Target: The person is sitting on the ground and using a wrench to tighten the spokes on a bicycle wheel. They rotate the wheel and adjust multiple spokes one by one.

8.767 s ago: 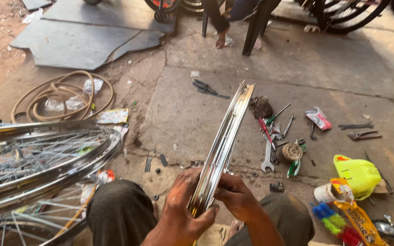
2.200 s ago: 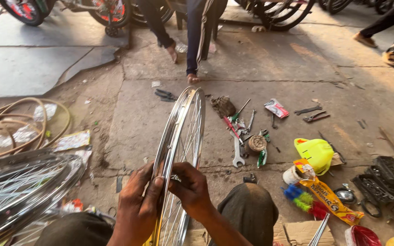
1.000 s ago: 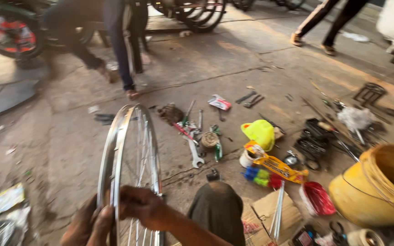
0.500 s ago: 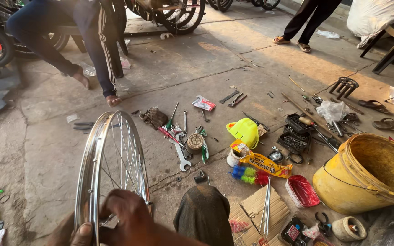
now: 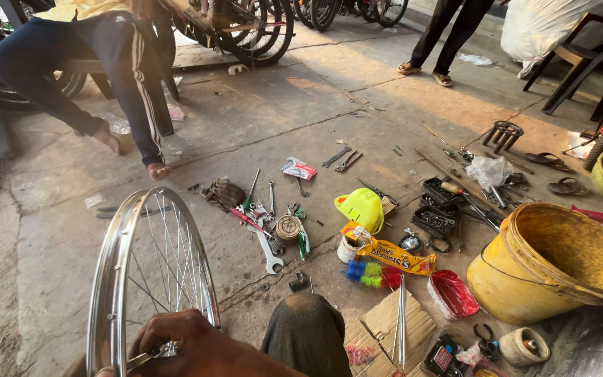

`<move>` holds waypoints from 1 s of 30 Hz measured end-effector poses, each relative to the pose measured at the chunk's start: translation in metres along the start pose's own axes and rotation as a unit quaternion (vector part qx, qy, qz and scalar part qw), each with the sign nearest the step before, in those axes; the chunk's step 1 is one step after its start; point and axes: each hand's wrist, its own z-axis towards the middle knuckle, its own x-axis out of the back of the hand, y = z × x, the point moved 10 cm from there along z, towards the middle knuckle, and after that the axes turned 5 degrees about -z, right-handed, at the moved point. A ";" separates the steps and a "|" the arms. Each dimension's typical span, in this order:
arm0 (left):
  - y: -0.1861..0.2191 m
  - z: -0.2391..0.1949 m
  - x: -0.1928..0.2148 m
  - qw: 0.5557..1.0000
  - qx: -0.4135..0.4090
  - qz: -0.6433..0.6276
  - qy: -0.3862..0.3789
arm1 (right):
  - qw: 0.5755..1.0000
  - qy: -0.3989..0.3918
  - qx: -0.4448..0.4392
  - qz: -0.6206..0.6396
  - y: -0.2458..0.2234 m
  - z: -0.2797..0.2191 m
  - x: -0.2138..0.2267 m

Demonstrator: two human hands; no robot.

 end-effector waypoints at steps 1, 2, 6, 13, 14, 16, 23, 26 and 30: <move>-0.005 0.001 0.002 1.000 0.005 0.001 0.004 | 1.000 0.001 -0.009 -0.008 0.002 0.000 0.000; -0.010 0.000 0.006 1.000 0.009 0.004 0.011 | 1.000 0.003 -0.011 -0.011 0.003 0.000 -0.001; -0.021 -0.002 0.015 0.999 0.019 0.014 0.027 | 1.000 0.007 -0.012 -0.020 0.003 0.000 -0.001; -0.015 -0.004 0.005 0.999 -0.009 0.014 0.043 | 0.997 0.009 -0.080 0.007 0.024 -0.002 0.000; -0.017 -0.007 -0.001 1.000 0.002 -0.003 0.026 | 0.997 0.013 -0.082 0.005 0.025 -0.004 0.001; -0.014 -0.010 -0.011 1.000 -0.004 -0.014 0.022 | 0.997 0.022 -0.073 -0.009 0.024 -0.006 0.005; 0.027 -0.015 -0.041 0.995 -0.086 -0.051 -0.018 | 0.969 -0.017 -0.141 0.200 0.038 -0.015 0.006; 0.037 -0.025 -0.036 0.997 -0.064 -0.034 -0.007 | 0.945 -0.041 -0.211 0.246 0.044 -0.022 0.003; 0.046 -0.034 -0.030 0.999 -0.040 -0.008 0.017 | 0.947 -0.045 -0.182 0.262 0.027 -0.020 0.008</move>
